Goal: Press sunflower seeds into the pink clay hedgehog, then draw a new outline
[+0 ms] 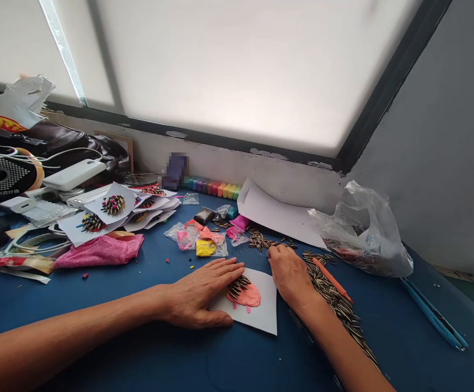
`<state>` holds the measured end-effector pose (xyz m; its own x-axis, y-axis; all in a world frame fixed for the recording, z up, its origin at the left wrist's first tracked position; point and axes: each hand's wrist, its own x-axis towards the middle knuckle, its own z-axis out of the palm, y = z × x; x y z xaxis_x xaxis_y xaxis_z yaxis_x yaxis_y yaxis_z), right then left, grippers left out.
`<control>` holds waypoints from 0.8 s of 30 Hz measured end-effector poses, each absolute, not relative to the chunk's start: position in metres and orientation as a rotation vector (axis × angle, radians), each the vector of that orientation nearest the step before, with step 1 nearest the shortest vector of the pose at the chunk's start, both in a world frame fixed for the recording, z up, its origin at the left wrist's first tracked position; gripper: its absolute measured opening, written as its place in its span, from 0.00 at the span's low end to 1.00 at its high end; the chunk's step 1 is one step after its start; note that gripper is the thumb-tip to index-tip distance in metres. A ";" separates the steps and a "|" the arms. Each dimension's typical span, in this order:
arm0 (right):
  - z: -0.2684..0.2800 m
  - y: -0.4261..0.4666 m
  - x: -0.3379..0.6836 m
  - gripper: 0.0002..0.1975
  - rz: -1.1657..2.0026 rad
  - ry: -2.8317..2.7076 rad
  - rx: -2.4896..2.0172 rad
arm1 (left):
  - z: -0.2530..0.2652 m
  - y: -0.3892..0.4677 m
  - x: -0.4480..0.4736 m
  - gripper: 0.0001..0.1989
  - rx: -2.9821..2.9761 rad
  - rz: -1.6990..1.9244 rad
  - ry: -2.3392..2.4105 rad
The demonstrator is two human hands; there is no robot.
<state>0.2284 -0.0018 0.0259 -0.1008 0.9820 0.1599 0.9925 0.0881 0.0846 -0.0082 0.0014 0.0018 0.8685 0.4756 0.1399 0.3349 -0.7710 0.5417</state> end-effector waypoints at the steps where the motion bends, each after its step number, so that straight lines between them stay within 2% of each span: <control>1: 0.026 -0.004 0.231 0.09 -0.262 -2.259 -2.064 | 0.001 0.001 -0.008 0.44 2.522 0.376 0.589; 8: 0.021 -0.014 0.244 0.10 -0.238 -2.206 -2.015 | 0.002 0.003 -0.008 0.45 2.513 0.387 0.582; 15: 0.031 -0.015 0.251 0.16 -0.256 -1.999 -2.026 | 0.007 0.001 -0.008 0.45 2.491 0.370 0.617; 24: 0.035 -0.022 0.239 0.11 0.032 -1.923 -2.029 | 0.007 -0.001 -0.007 0.44 2.519 0.343 0.649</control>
